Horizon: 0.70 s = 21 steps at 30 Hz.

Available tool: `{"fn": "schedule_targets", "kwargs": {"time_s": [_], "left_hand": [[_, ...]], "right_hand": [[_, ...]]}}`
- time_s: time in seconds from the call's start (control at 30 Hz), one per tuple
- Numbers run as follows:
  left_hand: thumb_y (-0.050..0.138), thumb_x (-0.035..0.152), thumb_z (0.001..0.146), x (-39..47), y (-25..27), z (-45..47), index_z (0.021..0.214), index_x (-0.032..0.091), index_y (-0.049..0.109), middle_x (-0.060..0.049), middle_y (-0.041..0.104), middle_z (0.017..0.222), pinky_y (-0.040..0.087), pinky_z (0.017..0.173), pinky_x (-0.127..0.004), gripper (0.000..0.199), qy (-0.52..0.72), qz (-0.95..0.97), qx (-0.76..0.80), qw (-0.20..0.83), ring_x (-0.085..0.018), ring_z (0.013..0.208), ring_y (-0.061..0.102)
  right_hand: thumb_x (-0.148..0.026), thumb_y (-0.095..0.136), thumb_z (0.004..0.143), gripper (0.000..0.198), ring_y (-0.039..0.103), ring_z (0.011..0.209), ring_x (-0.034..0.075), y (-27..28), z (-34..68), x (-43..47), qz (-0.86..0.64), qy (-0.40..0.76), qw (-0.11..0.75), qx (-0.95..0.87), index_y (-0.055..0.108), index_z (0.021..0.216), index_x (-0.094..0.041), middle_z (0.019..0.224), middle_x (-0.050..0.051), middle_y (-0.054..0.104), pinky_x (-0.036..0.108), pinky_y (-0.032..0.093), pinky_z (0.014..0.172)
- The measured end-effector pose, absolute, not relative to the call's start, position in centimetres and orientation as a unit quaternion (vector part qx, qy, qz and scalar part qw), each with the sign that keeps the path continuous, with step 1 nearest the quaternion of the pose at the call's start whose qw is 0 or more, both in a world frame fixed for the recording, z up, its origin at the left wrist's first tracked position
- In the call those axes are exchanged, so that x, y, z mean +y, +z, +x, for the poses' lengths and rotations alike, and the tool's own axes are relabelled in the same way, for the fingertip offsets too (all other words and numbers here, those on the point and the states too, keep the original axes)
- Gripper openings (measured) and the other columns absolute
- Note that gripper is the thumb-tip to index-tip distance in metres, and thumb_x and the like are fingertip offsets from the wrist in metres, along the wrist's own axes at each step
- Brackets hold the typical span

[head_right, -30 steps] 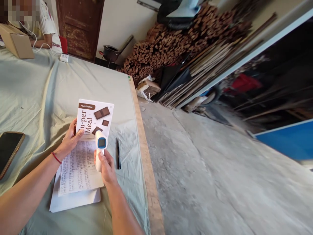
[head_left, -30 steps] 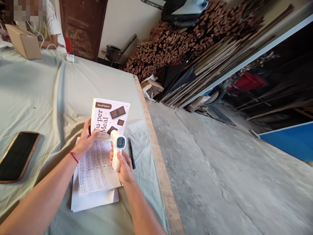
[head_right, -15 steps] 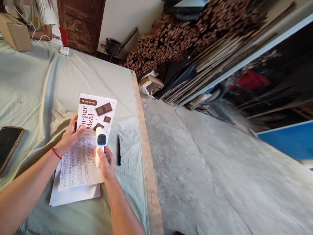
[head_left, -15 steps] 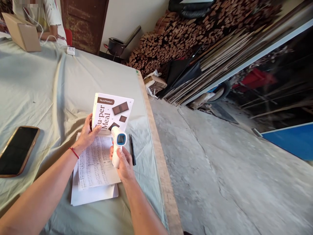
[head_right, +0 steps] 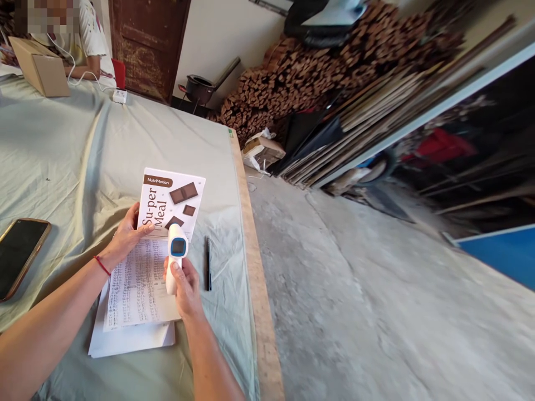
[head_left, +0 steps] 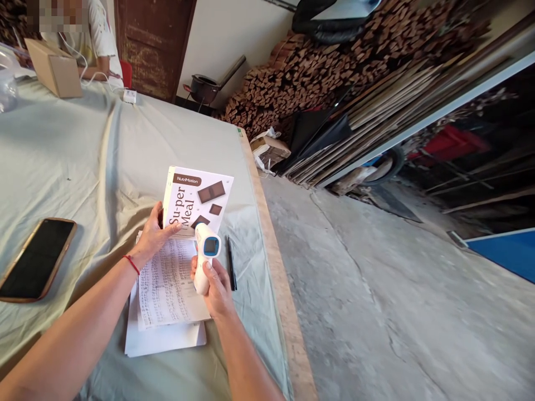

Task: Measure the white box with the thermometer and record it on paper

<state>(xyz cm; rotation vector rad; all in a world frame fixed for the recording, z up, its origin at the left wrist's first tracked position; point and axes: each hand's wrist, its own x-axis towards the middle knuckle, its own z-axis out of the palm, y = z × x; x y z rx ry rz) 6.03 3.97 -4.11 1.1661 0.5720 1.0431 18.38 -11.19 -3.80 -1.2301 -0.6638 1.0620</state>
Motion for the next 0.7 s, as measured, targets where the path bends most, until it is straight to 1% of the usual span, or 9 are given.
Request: {"fn": "schedule_targets", "kwargs": {"time_s": [0.1, 0.2, 0.27, 0.4, 0.5, 0.7], "left_hand": [[0.095, 0.049, 0.071, 4.0, -4.0, 6.0, 0.136, 0.018, 0.057, -0.015, 0.066, 0.137, 0.049, 0.112, -0.053, 0.081, 0.453, 0.514, 0.284, 0.671, -0.036, 0.132, 0.06], [0.098, 0.047, 0.066, 3.9, -3.8, 6.0, 0.134, 0.02, 0.056, -0.016, 0.065, 0.14, 0.049, 0.112, -0.055, 0.084, 0.459, 0.506, 0.301, 0.665, -0.038, 0.134, 0.059], [0.098, 0.047, 0.064, 3.8, -3.7, 6.1, 0.135, 0.02, 0.055, -0.016, 0.064, 0.141, 0.049, 0.113, -0.056, 0.088, 0.459, 0.51, 0.314, 0.657, -0.038, 0.135, 0.059], [0.094, 0.052, 0.068, 3.5, -3.3, 6.1, 0.137, 0.019, 0.053, -0.017, 0.061, 0.146, 0.047, 0.115, -0.055, 0.087, 0.45, 0.521, 0.329, 0.647, -0.038, 0.137, 0.057], [0.093, 0.053, 0.07, 3.4, -3.0, 6.1, 0.136, 0.019, 0.054, -0.017, 0.062, 0.146, 0.048, 0.114, -0.053, 0.084, 0.448, 0.522, 0.325, 0.649, -0.037, 0.137, 0.058], [0.093, 0.051, 0.07, 3.5, -3.2, 6.2, 0.134, 0.019, 0.055, -0.016, 0.063, 0.145, 0.051, 0.112, -0.052, 0.081, 0.463, 0.519, 0.316, 0.645, -0.036, 0.135, 0.06]], "right_hand": [[-0.077, 0.082, 0.069, 0.059, 0.051, 0.06, 0.013, -3.9, 18.4, -11.2, -0.541, 0.472, 0.633, -0.289, 0.068, 0.078, -0.021, 0.071, 0.002, 0.061, 0.027, 0.041, 0.054], [-0.078, 0.081, 0.071, 0.059, 0.05, 0.059, 0.013, -4.1, 18.5, -11.3, -0.542, 0.475, 0.63, -0.289, 0.069, 0.077, -0.02, 0.068, 0.001, 0.059, 0.026, 0.038, 0.052], [-0.078, 0.081, 0.071, 0.059, 0.051, 0.06, 0.014, -4.1, 18.6, -11.3, -0.539, 0.478, 0.628, -0.293, 0.069, 0.078, -0.02, 0.069, 0.002, 0.06, 0.027, 0.039, 0.053], [-0.077, 0.081, 0.071, 0.06, 0.05, 0.058, 0.013, -4.2, 18.6, -11.3, -0.536, 0.474, 0.629, -0.303, 0.067, 0.075, -0.019, 0.07, 0.002, 0.061, 0.028, 0.039, 0.053], [-0.076, 0.081, 0.071, 0.059, 0.048, 0.056, 0.012, -4.1, 18.6, -11.4, -0.537, 0.471, 0.633, -0.299, 0.065, 0.073, -0.02, 0.07, 0.002, 0.061, 0.028, 0.038, 0.051], [-0.069, 0.084, 0.067, 0.051, 0.049, 0.056, 0.012, -4.1, 18.8, -11.6, -0.541, 0.435, 0.671, -0.261, 0.067, 0.076, -0.021, 0.071, 0.002, 0.062, 0.027, 0.04, 0.052]]}}
